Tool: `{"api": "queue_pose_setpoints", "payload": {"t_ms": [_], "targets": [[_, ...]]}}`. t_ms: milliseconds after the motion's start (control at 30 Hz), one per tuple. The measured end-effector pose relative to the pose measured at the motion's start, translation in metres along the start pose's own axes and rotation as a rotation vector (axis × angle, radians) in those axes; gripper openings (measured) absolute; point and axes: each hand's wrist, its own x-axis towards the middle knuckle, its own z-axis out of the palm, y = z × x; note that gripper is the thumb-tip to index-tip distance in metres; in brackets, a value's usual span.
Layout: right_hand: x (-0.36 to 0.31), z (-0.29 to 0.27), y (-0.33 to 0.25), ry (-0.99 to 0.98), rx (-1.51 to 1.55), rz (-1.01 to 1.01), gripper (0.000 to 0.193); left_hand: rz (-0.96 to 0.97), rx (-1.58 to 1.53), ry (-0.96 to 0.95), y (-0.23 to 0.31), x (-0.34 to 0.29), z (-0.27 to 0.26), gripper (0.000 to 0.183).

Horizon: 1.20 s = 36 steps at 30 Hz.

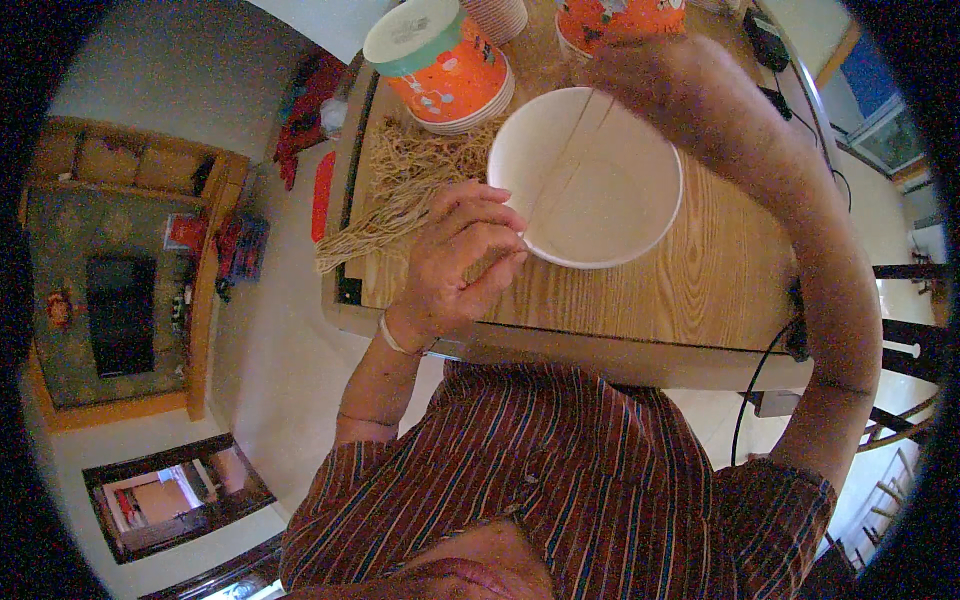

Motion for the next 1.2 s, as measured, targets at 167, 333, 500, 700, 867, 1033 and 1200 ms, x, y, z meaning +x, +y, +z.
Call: {"api": "queue_pose_setpoints", "payload": {"t_ms": [167,333,500,700,867,1033,1200], "targets": [[-0.001,-0.004,0.037,0.248,-0.244,-0.057,0.016,0.006,0.110,-0.103,0.019,-0.007,0.003,0.022],[0.009,-0.001,0.044,-0.011,0.567,0.614,0.018,-0.035,0.023,-0.195,0.065,-0.014,0.018,0.036],[0.016,0.015,0.022,0.038,0.959,0.406,0.020,0.143,-0.476,-0.118,0.078,-0.001,0.019,0.035],[0.017,0.005,-0.027,-0.124,1.383,0.377,0.021,-0.328,-0.224,0.259,0.031,0.026,-0.035,0.041],[0.021,-0.002,-0.053,-0.317,1.397,0.415,0.020,-0.470,-0.694,0.025,0.007,0.038,-0.027,0.054],[0.017,-0.004,-0.059,-0.280,1.296,0.461,0.020,-0.516,-0.722,-0.145,-0.007,0.041,-0.022,0.028],[0.000,-0.011,-0.035,-0.218,1.262,0.587,0.016,-0.536,-0.591,-0.013,-0.022,0.025,-0.034,0.019]]}}
